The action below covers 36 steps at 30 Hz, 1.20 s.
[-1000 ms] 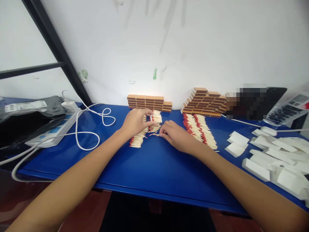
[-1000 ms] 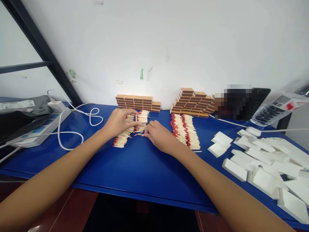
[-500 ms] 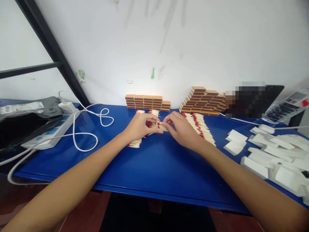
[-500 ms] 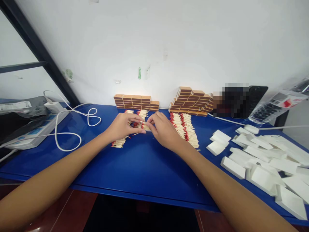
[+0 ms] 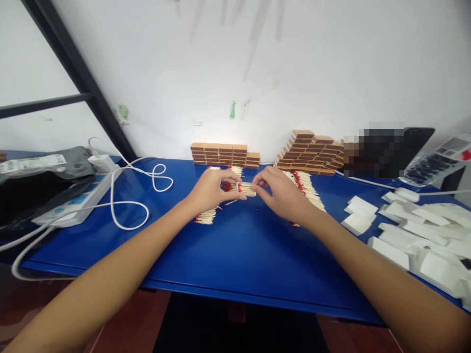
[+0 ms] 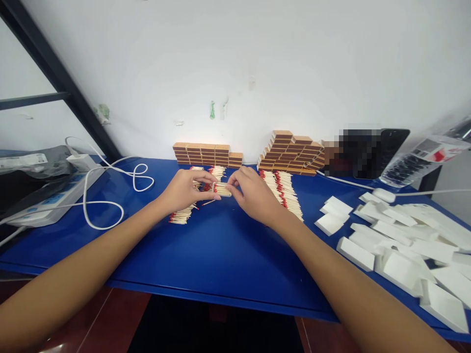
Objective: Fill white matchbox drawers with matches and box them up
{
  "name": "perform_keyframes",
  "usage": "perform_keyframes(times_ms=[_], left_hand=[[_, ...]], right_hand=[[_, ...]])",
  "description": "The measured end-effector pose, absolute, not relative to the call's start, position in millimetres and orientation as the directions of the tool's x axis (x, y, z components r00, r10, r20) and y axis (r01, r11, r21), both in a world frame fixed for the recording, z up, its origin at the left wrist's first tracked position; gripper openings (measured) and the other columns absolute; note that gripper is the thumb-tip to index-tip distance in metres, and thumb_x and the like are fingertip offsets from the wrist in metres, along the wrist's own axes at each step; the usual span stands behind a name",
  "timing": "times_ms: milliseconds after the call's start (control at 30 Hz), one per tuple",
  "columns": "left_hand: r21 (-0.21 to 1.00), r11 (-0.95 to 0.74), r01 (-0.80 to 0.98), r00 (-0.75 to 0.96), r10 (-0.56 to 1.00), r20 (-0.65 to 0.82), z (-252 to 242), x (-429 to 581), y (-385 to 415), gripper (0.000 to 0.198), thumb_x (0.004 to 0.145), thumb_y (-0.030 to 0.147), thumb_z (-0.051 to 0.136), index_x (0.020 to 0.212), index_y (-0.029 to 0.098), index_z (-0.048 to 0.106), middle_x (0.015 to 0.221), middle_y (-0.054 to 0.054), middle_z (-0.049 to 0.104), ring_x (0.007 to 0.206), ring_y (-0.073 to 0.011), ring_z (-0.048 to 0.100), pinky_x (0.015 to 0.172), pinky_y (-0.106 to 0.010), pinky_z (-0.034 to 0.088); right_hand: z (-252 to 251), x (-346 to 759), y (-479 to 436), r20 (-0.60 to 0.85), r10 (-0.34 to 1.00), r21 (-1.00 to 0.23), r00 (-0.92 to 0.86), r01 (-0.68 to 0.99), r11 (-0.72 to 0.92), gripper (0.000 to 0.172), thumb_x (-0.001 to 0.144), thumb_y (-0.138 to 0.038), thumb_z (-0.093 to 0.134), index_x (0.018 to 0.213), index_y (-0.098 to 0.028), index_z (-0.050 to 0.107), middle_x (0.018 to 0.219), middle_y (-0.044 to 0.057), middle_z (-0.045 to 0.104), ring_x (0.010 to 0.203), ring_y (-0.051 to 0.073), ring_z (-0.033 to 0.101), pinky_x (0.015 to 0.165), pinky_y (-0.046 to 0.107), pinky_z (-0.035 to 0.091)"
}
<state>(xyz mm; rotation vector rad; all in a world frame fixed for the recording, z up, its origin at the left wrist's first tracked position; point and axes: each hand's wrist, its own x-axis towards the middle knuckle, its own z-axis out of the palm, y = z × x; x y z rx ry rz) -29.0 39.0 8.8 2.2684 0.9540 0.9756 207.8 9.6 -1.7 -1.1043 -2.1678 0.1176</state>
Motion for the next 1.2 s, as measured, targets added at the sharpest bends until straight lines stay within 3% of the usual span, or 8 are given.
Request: perform_keyframes(times_ms=[300, 500, 600, 933, 1200], left_hand=[[0.606, -0.638, 0.475, 0.44, 0.769, 0.464, 9, -33, 45, 0.037, 0.074, 0.046, 0.096, 0.097, 0.022, 0.079, 0.103, -0.003, 0.084, 0.099, -0.0255, 0.08, 0.088, -0.035, 0.06], [0.554, -0.597, 0.58, 0.349, 0.797, 0.493, 14, -37, 47, 0.031, 0.078, 0.039, 0.093, 0.1, 0.023, 0.078, 0.107, -0.004, 0.084, 0.102, -0.0271, 0.08, 0.092, -0.039, 0.06], [0.549, -0.587, 0.596, 0.341, 0.803, 0.489, 16, -38, 47, 0.029, 0.08, 0.038, 0.092, 0.101, 0.022, 0.078, 0.109, -0.005, 0.084, 0.105, -0.0274, 0.08, 0.092, -0.039, 0.059], [0.502, -0.607, 0.616, 0.364, 0.784, 0.502, 15, -38, 46, 0.029, 0.081, 0.036, 0.092, 0.102, 0.023, 0.078, 0.109, -0.004, 0.084, 0.107, -0.0273, 0.08, 0.093, -0.038, 0.058], [0.481, -0.606, 0.633, 0.361, 0.782, 0.509, 16, -38, 46, 0.03, 0.08, 0.03, 0.093, 0.105, 0.023, 0.078, 0.11, -0.003, 0.084, 0.108, -0.0265, 0.08, 0.093, -0.036, 0.058]], right_hand=[[-1, 202, 5, 0.602, 0.708, -0.37, -0.369, 0.657, 0.657, 0.008, 0.102, -0.024, 0.058, 0.096, -0.023, 0.063, 0.091, 0.006, 0.064, 0.085, 0.024, 0.061, 0.078, 0.039, 0.049], [-24, 185, 3, 0.498, 0.673, -0.333, -0.548, 0.595, 0.731, 0.012, 0.103, -0.025, 0.06, 0.11, -0.023, 0.07, 0.102, 0.01, 0.065, 0.099, 0.027, 0.062, 0.089, 0.044, 0.053], [-30, 181, 5, 0.463, 0.679, -0.333, -0.57, 0.598, 0.729, 0.014, 0.104, -0.024, 0.059, 0.108, -0.022, 0.072, 0.104, 0.011, 0.065, 0.101, 0.028, 0.062, 0.092, 0.047, 0.054], [-30, 180, 8, 0.428, 0.705, -0.342, -0.565, 0.621, 0.705, 0.01, 0.101, -0.015, 0.061, 0.094, -0.021, 0.064, 0.098, 0.008, 0.065, 0.099, 0.027, 0.059, 0.089, 0.043, 0.051], [-32, 180, 8, 0.444, 0.724, -0.327, -0.528, 0.656, 0.68, 0.002, 0.102, -0.021, 0.064, 0.103, -0.02, 0.065, 0.098, 0.009, 0.064, 0.097, 0.028, 0.059, 0.088, 0.044, 0.051]])
